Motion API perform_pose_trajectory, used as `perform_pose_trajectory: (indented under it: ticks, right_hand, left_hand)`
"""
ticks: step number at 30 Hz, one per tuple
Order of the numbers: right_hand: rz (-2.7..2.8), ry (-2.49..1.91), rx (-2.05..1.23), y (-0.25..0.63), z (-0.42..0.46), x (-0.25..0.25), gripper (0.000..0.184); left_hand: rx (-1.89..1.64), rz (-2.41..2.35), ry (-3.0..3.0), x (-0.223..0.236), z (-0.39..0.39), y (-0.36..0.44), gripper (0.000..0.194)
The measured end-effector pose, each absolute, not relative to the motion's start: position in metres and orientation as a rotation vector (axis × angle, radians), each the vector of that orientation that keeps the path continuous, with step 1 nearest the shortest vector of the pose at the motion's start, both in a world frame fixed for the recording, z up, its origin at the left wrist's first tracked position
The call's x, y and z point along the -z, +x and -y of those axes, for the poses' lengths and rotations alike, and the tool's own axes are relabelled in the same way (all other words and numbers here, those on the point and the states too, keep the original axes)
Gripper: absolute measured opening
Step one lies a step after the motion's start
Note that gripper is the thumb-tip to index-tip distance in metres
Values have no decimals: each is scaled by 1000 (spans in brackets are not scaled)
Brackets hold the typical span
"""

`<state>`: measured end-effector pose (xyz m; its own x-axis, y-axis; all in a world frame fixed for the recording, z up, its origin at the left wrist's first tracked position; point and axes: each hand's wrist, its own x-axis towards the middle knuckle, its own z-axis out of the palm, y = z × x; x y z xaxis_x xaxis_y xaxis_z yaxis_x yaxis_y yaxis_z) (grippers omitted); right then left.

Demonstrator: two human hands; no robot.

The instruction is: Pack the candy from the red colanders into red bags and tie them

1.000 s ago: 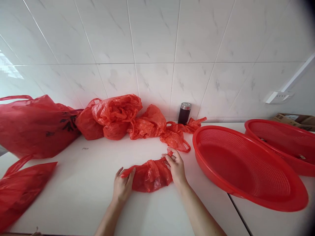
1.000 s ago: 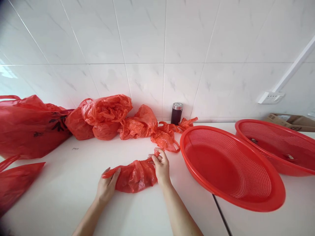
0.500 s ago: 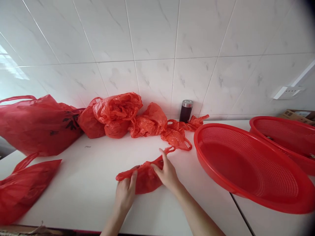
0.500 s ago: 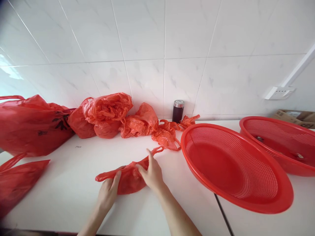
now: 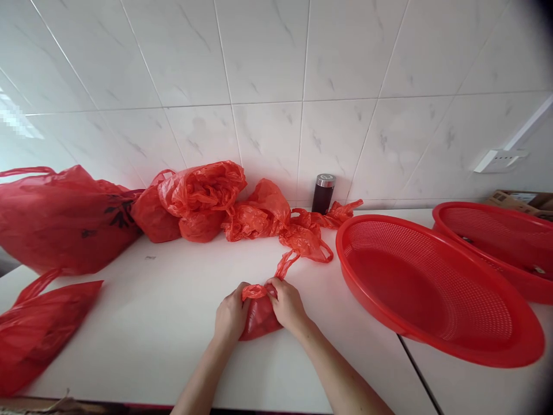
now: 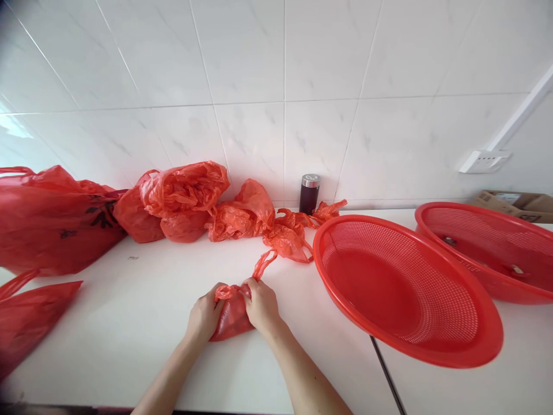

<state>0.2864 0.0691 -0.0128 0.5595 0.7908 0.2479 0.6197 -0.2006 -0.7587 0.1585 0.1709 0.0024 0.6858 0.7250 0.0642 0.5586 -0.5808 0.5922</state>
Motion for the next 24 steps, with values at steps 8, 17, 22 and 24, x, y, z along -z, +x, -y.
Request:
perform_pose_trajectory:
  ticks: [8, 17, 22, 24]
  right_hand:
    - [1150, -1935, -242, 286, -67, 13, 19]
    - [1129, -1814, -275, 284, -62, 4, 11]
    - [1036, -1605, -268, 288, -62, 3, 32]
    - [1004, -1543, -258, 290, -62, 4, 36]
  left_hand:
    - [-370, -997, 2394, -1, -169, 160, 19]
    - [-492, -986, 2251, 7, -166, 156, 23]
    - [-633, -991, 2059, -1, -162, 154, 46]
    - [-660, -949, 2010, -8, -159, 154, 48]
